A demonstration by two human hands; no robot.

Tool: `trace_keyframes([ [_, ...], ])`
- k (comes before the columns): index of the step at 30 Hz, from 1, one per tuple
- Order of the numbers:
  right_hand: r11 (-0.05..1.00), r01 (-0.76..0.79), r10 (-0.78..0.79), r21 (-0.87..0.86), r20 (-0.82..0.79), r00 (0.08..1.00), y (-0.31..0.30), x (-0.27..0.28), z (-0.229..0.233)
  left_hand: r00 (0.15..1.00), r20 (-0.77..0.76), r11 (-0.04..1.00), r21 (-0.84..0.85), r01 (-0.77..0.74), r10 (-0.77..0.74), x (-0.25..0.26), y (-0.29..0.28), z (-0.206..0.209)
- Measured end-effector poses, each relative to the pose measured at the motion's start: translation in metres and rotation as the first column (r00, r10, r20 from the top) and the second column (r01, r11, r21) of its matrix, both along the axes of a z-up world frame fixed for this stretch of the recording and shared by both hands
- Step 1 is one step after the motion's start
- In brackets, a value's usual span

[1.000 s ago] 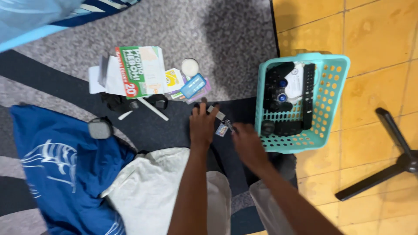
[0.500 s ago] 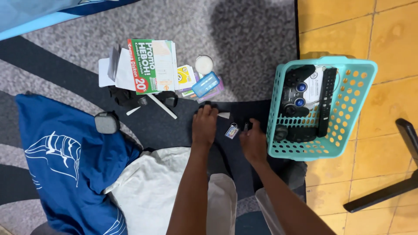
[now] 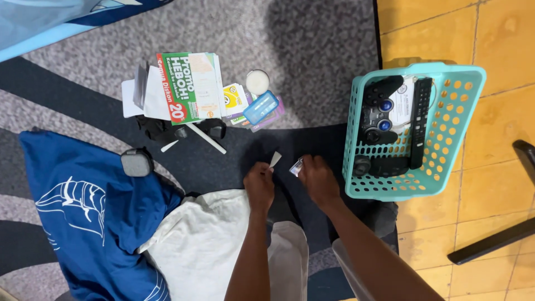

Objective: Picking up various small items and electronics from the floor and desk, placing them in a basket, and then carrying a thin mattress away.

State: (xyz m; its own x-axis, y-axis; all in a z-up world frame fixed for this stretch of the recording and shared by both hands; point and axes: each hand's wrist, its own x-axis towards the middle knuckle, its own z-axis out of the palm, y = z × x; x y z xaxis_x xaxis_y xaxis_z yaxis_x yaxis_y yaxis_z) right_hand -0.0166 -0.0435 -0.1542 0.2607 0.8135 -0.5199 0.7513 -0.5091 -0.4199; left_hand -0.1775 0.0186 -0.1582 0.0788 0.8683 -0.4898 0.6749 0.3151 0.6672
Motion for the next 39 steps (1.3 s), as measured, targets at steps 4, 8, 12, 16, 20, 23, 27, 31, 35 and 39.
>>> trace_keyframes([
  [4,0.994,0.075,-0.073,-0.08,0.027,0.997,0.01,0.003,-0.007,0.999,0.004,0.995,-0.086,-0.053,0.054,0.005,0.003,0.005],
  [8,0.976,0.21,-0.209,-0.053,0.028,0.978,0.015,-0.003,-0.01,0.999,0.049,0.999,-0.041,-0.01,0.012,0.009,-0.001,0.0],
  [12,0.933,0.359,-0.358,0.0,-0.051,0.932,0.026,-0.007,0.036,0.995,0.045,0.989,-0.116,-0.089,0.094,0.021,0.003,0.008],
  [16,0.817,0.534,-0.477,0.218,-0.267,0.838,0.016,0.018,0.077,0.96,0.237,0.987,-0.096,-0.127,0.146,0.058,0.01,0.044],
  [20,0.714,0.645,-0.539,0.272,-0.373,0.755,-0.011,0.075,0.107,0.924,0.382,1.0,0.013,0.028,-0.031,0.117,0.006,0.084],
  [23,0.533,0.834,-0.627,0.143,-0.595,0.502,-0.026,0.136,0.098,0.935,0.355,0.976,-0.201,0.08,-0.004,0.173,0.002,0.109],
  [27,0.529,0.843,-0.626,0.102,-0.623,0.468,-0.022,0.195,0.088,0.913,0.408,0.968,-0.235,0.088,0.016,0.238,-0.015,0.098],
  [31,0.766,0.629,-0.56,0.132,-0.342,0.754,0.008,0.231,0.096,0.941,0.317,0.982,-0.108,0.158,-0.116,0.271,-0.018,0.091],
  [35,0.755,0.655,-0.639,-0.004,-0.225,0.736,0.029,0.235,0.09,0.958,0.184,0.961,-0.127,0.244,-0.219,0.251,-0.003,0.098],
  [39,0.778,0.599,-0.588,0.188,-0.117,0.801,-0.005,0.232,0.053,0.935,0.326,0.969,0.242,0.056,-0.136,0.164,-0.007,0.033],
])
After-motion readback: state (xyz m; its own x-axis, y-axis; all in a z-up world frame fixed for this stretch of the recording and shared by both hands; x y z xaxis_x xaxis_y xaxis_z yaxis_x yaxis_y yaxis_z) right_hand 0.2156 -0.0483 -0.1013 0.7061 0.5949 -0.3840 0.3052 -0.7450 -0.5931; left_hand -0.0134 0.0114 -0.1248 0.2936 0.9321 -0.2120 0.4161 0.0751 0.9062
